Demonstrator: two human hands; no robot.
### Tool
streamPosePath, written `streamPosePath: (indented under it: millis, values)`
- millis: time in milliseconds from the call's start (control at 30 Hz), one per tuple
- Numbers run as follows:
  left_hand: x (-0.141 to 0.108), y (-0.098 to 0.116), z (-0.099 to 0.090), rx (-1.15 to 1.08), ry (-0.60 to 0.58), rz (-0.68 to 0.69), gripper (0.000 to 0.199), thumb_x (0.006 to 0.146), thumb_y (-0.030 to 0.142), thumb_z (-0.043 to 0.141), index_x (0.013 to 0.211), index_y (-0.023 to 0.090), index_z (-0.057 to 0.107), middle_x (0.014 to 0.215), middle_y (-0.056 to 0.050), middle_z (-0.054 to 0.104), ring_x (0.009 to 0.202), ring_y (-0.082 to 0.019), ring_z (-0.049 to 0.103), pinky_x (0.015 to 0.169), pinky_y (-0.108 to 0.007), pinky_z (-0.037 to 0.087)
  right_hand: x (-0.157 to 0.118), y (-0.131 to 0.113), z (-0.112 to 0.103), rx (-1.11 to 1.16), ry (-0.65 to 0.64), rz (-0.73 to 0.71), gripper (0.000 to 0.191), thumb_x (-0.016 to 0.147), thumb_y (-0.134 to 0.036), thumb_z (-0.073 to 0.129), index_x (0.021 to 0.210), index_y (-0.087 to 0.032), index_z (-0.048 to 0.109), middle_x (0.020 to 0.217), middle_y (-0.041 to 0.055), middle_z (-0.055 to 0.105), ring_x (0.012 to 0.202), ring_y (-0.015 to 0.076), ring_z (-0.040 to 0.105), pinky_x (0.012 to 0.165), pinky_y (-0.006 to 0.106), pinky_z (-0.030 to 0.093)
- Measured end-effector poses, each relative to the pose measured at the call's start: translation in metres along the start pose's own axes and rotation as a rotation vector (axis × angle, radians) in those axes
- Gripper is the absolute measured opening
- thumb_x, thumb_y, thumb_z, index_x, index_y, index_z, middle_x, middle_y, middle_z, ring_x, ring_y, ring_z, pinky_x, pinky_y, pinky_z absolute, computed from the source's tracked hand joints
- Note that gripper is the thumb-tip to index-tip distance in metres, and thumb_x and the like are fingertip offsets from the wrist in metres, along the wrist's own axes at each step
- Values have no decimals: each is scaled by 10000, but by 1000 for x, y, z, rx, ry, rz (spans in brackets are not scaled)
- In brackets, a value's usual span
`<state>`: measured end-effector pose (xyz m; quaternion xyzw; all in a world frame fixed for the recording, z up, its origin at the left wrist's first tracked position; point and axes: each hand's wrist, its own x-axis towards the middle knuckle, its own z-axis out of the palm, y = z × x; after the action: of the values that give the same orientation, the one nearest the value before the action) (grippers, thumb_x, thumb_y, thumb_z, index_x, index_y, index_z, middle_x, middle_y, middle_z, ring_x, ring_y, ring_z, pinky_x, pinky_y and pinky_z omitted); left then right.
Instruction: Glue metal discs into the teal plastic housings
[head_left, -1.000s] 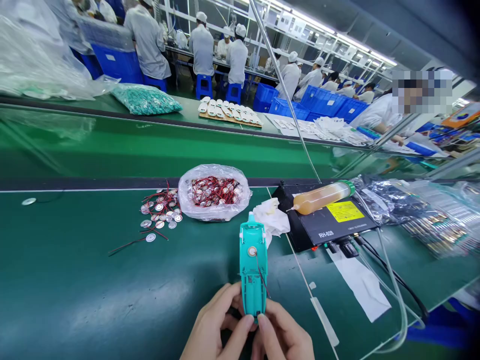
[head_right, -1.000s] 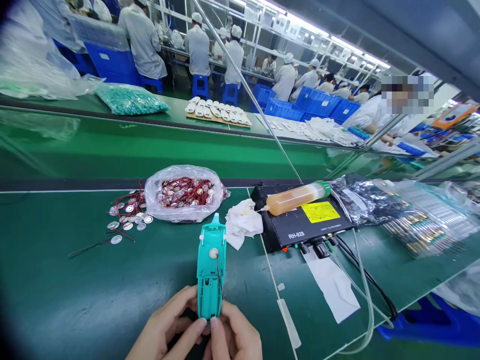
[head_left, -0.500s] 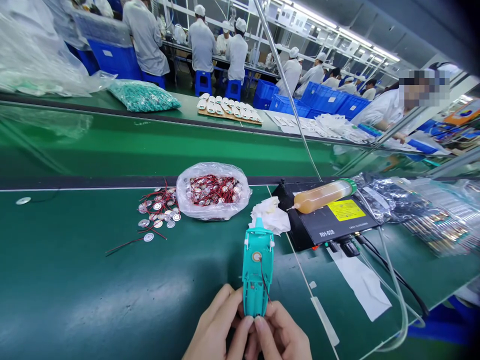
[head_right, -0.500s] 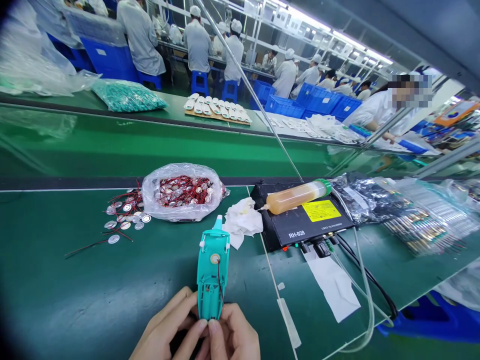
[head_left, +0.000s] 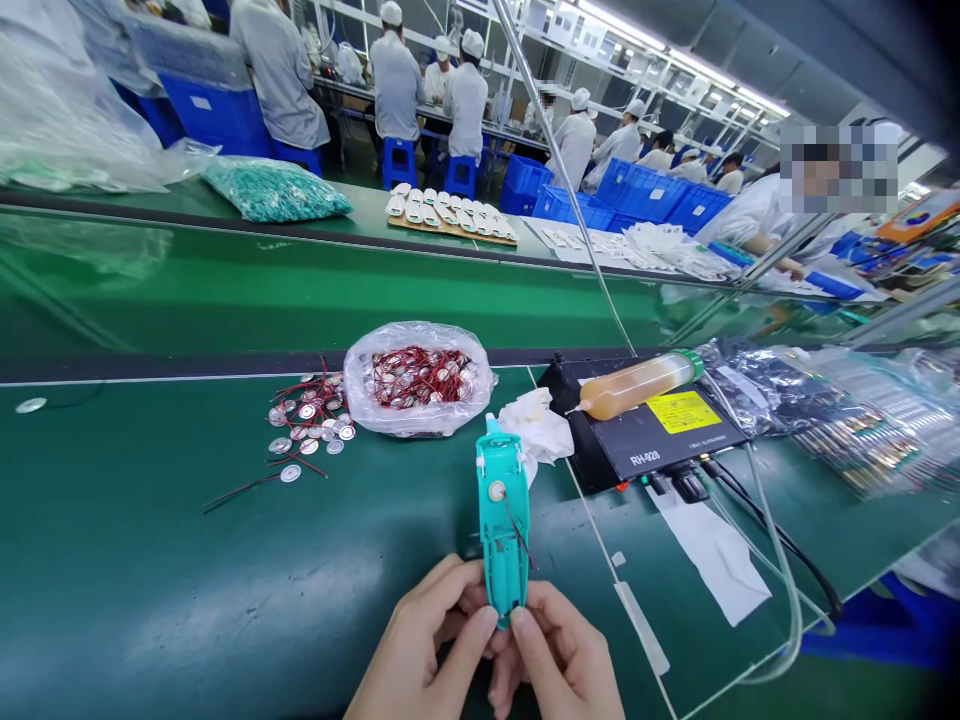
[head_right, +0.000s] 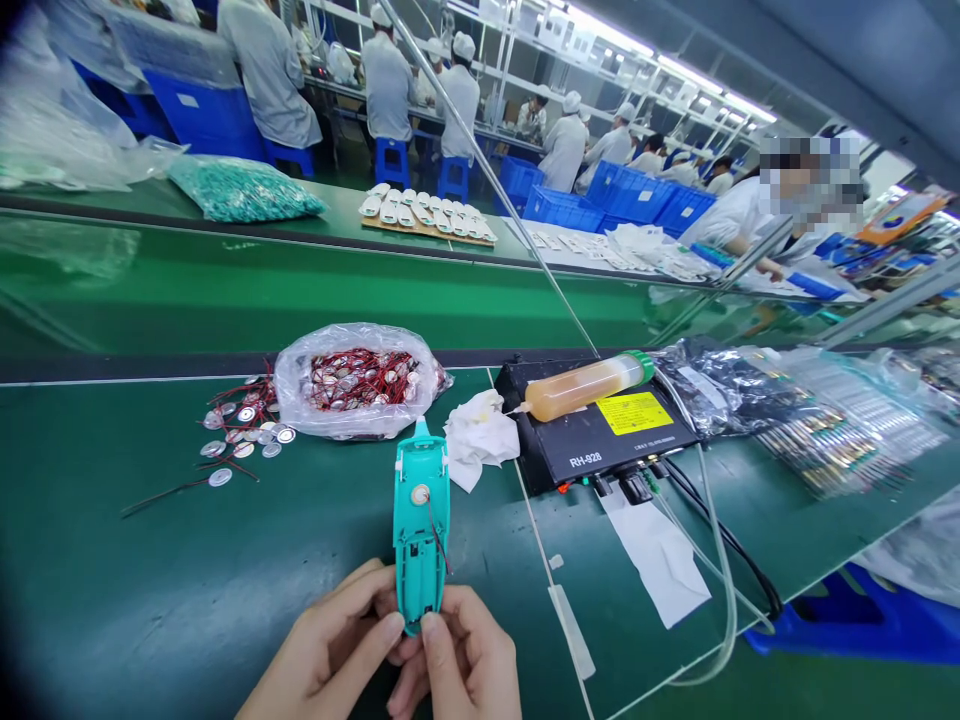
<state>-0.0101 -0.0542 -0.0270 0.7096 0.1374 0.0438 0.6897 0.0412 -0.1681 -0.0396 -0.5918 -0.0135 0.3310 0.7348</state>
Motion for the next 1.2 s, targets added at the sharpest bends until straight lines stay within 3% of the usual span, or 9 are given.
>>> streamPosePath:
  millis: [233, 433, 833, 933, 1067, 1200]
  values:
    - [0, -4, 1, -94, 7, -39, 176, 863, 304, 458, 763, 179, 531, 741, -7, 499, 636, -127, 523, 589, -217, 487, 2, 2, -8, 108, -104, 27, 414, 753, -491, 702, 924, -114, 695, 553, 37, 627, 459, 123, 609, 460, 198, 513]
    - [2, -1, 0, -89, 16, -122, 197, 847, 351, 474, 789, 172, 533, 709, -5, 523, 646, -133, 527, 601, -211, 472, 3, -3, -5, 180, -105, 81, 379, 720, -467, 737, 835, -107, 701, 584, 42, 634, 436, 130, 606, 418, 205, 509]
    - [0, 0, 1, -111, 26, -120, 196, 856, 334, 472, 812, 166, 563, 680, 1, 549, 647, -134, 554, 619, -214, 486, 3, -5, -1, 261, -104, 138, 358, 699, -447, 761, 746, -108, 656, 541, 22, 633, 407, 114, 604, 392, 158, 485]
    - [-1, -2, 2, -62, 29, -81, 190, 867, 307, 459, 860, 163, 584, 714, -11, 566, 637, -130, 553, 597, -211, 488, 3, -2, -1, 229, -92, 122, 373, 702, -465, 751, 710, -112, 629, 481, 7, 601, 392, 111, 588, 391, 160, 474]
    - [-2, -1, 3, 49, 46, 13, 166, 861, 260, 477, 914, 167, 603, 814, -42, 592, 746, -153, 599, 692, -234, 514, 1, 0, 1, 61, -48, 46, 403, 731, -518, 697, 739, -119, 633, 473, 15, 589, 376, 125, 566, 399, 198, 484]
    - [-1, 3, 3, 159, 63, 61, 170, 874, 235, 465, 931, 191, 618, 736, -20, 574, 794, -170, 618, 752, -241, 518, -2, 0, 2, -83, 0, -20, 434, 747, -557, 650, 811, -128, 669, 560, 42, 621, 402, 146, 567, 418, 246, 511]
